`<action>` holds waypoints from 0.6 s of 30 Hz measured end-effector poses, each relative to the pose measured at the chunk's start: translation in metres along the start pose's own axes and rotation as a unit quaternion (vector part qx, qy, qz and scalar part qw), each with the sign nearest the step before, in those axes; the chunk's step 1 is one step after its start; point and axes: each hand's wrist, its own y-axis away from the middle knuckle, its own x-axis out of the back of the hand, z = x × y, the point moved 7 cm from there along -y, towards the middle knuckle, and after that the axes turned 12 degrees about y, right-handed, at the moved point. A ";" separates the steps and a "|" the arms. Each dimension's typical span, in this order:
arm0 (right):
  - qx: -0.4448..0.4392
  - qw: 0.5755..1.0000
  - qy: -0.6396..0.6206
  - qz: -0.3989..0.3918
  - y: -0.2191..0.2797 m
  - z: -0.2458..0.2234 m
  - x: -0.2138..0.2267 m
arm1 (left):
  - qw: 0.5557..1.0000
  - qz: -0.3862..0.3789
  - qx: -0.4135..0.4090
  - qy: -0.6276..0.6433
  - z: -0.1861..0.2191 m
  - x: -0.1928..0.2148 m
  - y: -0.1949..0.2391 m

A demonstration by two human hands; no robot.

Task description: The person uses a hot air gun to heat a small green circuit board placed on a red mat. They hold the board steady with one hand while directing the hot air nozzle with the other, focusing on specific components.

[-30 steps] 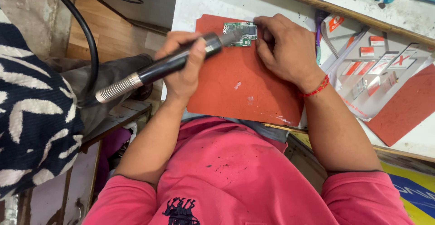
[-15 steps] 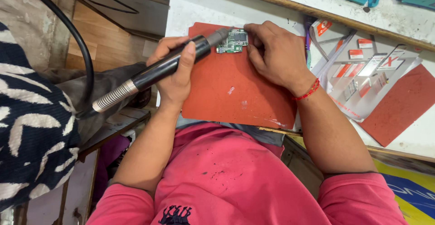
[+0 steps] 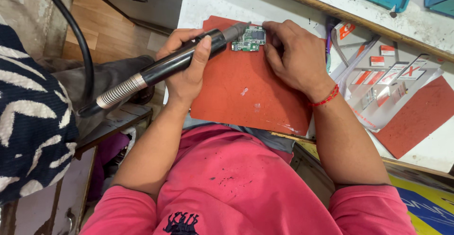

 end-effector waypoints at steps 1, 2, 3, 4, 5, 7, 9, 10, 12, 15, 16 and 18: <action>-0.004 1.000 0.000 0.001 0.000 0.001 0.001 | 0.999 -0.036 -0.026 -0.008 0.004 -0.004 -0.002; -0.007 1.000 -0.002 0.000 0.000 0.002 0.001 | 0.996 -0.072 -0.053 -0.015 0.008 -0.007 -0.003; -0.009 1.000 -0.005 -0.003 -0.001 0.002 0.000 | 0.991 -0.107 -0.078 -0.023 0.012 -0.011 -0.002; -0.011 1.000 -0.008 -0.006 -0.001 0.002 -0.001 | 0.996 -0.074 -0.056 0.001 0.008 -0.007 -0.002; -0.008 1.000 -0.006 -0.005 -0.002 0.001 -0.001 | 0.998 -0.041 -0.035 0.023 0.004 -0.005 -0.001; -0.005 1.000 -0.001 -0.003 -0.002 0.001 0.001 | 0.999 -0.036 -0.034 0.020 0.003 -0.004 -0.001; -0.003 1.000 -0.002 0.001 -0.001 0.001 0.001 | 0.992 -0.094 -0.073 -0.031 0.008 -0.008 -0.001; -0.003 1.000 -0.002 0.002 0.000 0.001 0.000 | 0.995 -0.074 -0.064 -0.018 0.005 -0.006 -0.002; -0.003 1.000 0.000 0.003 0.001 0.002 -0.001 | 0.999 -0.031 -0.037 0.006 -0.002 -0.002 0.002; 0.000 1.000 0.009 0.008 0.002 0.003 -0.001 | 0.998 -0.062 -0.011 0.010 -0.003 -0.002 0.001; 0.002 1.000 0.013 0.010 0.002 0.002 -0.001 | 0.998 -0.065 -0.023 0.010 -0.001 -0.004 0.001; 0.001 1.000 0.006 0.006 0.001 0.002 0.000 | 0.997 -0.061 -0.054 0.005 0.004 -0.006 0.004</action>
